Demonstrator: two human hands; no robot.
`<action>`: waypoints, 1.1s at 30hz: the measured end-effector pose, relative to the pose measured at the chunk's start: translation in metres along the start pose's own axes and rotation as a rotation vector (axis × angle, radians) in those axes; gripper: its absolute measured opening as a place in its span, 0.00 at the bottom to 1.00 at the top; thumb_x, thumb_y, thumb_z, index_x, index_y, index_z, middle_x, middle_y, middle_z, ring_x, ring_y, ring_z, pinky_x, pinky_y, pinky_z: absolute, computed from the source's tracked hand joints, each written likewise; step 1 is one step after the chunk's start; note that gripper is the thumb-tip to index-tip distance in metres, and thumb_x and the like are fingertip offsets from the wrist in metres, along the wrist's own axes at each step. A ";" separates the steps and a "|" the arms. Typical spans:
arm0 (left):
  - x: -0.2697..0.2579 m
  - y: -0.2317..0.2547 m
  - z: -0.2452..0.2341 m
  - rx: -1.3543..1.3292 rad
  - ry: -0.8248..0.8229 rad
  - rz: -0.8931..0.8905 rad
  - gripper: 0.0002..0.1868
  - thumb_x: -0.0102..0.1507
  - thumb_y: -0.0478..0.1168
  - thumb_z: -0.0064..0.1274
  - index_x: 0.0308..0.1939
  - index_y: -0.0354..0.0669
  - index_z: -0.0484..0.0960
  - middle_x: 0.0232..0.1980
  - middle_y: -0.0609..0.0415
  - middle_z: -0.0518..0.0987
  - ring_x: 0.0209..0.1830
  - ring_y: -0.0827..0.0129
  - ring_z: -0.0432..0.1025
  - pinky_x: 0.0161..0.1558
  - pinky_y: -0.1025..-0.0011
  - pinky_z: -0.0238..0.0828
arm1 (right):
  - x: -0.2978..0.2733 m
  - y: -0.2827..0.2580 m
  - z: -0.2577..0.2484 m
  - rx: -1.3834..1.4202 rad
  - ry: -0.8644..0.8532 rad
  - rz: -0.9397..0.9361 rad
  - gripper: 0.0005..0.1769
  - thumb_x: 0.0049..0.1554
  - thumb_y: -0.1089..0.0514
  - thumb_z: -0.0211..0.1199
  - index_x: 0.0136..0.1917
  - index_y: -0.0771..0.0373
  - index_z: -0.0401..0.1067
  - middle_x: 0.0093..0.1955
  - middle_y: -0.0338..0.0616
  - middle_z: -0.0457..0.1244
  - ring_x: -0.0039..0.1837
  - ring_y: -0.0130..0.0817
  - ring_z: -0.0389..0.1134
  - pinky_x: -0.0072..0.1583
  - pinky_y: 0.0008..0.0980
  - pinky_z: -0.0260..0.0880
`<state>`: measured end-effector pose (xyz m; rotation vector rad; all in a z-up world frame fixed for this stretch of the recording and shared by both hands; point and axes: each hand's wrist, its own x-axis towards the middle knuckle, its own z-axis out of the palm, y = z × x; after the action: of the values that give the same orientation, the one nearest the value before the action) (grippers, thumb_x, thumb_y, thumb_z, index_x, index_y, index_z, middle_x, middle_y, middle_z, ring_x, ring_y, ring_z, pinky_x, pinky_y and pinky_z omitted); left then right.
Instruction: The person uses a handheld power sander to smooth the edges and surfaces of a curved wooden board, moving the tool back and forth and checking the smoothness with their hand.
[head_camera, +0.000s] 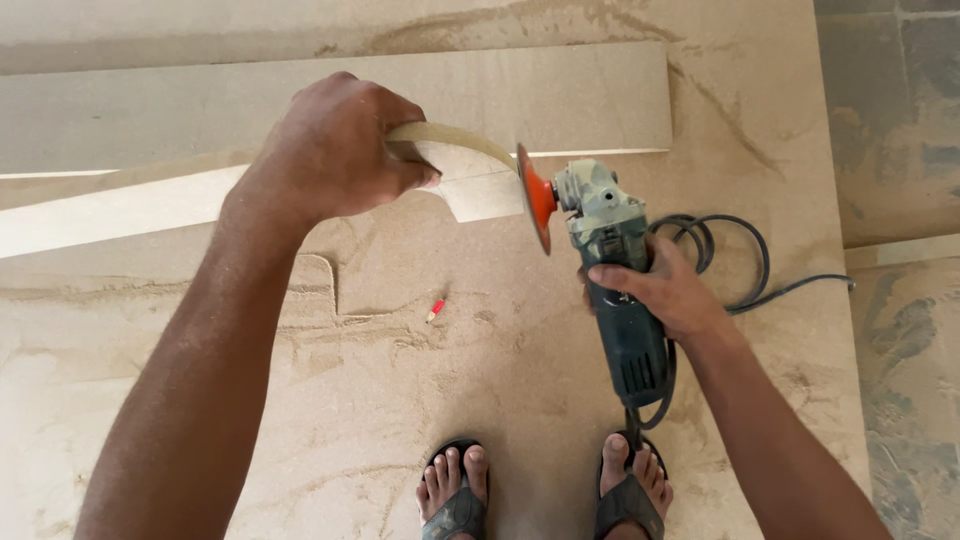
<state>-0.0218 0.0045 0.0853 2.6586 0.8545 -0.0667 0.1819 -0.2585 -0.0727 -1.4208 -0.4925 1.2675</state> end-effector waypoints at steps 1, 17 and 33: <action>-0.001 0.000 -0.002 0.009 0.016 -0.003 0.15 0.54 0.43 0.72 0.44 0.47 0.91 0.37 0.51 0.87 0.33 0.62 0.78 0.47 0.60 0.75 | 0.001 0.006 0.000 0.076 0.008 0.036 0.28 0.45 0.58 0.75 0.55 0.70 0.70 0.44 0.50 0.69 0.41 0.37 0.73 0.43 0.37 0.78; 0.004 -0.001 0.008 -0.003 -0.002 -0.027 0.15 0.55 0.43 0.71 0.44 0.46 0.90 0.36 0.51 0.87 0.31 0.62 0.79 0.43 0.60 0.76 | -0.008 -0.055 0.007 -0.368 0.028 -0.135 0.22 0.48 0.56 0.75 0.53 0.67 0.74 0.42 0.42 0.69 0.42 0.28 0.70 0.45 0.30 0.72; -0.001 -0.009 0.000 0.002 0.075 0.073 0.14 0.56 0.44 0.73 0.43 0.45 0.90 0.33 0.50 0.86 0.27 0.63 0.78 0.41 0.61 0.76 | -0.001 0.003 -0.004 0.105 -0.020 0.081 0.24 0.47 0.59 0.73 0.55 0.69 0.71 0.43 0.49 0.69 0.40 0.37 0.73 0.43 0.37 0.77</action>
<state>-0.0272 0.0107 0.0828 2.7063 0.7800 0.0511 0.1836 -0.2622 -0.0754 -1.3528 -0.3792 1.3543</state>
